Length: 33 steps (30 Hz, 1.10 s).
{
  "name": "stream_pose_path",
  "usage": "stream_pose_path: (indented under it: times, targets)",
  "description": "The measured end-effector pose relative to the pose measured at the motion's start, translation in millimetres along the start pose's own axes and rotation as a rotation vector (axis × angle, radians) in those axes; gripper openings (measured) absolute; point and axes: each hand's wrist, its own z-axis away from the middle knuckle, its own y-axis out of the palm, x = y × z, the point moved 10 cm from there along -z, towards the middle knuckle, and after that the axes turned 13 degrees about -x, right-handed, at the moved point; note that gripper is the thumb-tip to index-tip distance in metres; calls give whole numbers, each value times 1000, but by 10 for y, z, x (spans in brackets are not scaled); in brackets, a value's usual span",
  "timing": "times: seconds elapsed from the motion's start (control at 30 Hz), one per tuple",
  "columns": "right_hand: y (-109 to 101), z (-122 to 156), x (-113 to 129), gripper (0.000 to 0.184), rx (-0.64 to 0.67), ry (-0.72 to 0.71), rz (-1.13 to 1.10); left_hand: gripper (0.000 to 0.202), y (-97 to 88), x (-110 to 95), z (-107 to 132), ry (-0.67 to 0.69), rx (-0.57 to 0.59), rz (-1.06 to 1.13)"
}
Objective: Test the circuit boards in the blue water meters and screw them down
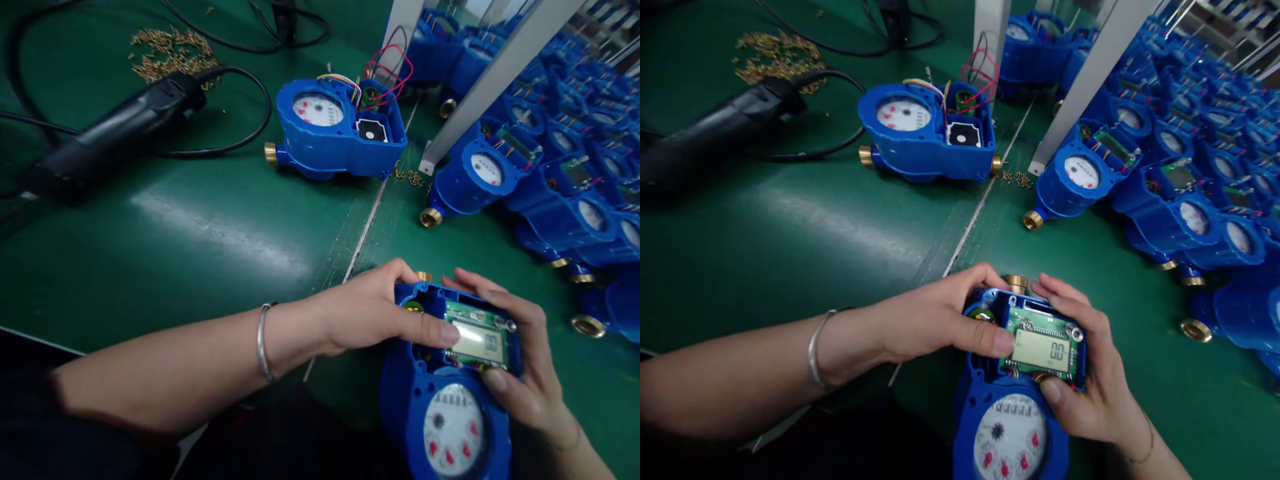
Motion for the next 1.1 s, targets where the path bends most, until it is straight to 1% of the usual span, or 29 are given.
stream_pose_path:
  times: [0.2, 0.3, 0.4, 0.47, 0.53, 0.6, 0.7, 0.77, 0.93, 1.1]
  targets:
    - [-17, 23, -79, 52, -20, -2, -52, 52, 26, -38, 0, 37, -51, 23]
    - [-4, 26, -99, 54, -19, -15, -45, 48, 37, -57, 22, 62, -52, 46]
    - [0, 38, -144, 58, -16, 12, -30, 45, 39, -68, 38, 72, -43, 67]
    - [6, 47, -172, 63, -1, 45, -55, 48, 35, -61, 39, 61, -38, 68]
    - [34, 55, -192, 71, 40, 90, -130, 51, 23, -56, 38, 50, -41, 56]
    - [66, 60, -234, 74, 78, 170, -243, 52, 5, -58, 38, 43, -54, 35]
    - [68, 51, -335, 67, 54, 306, -449, 50, -14, -66, 45, 41, -75, 7]
    - [70, 42, -375, 61, 32, 345, -570, 49, -16, -61, 48, 37, -77, -13]
    - [140, 44, -356, 58, 98, 368, -745, 50, -30, -60, 31, 33, -74, -59]
    - [103, -15, -260, 56, 124, 279, -738, 52, -51, -61, 13, 19, -83, -104]
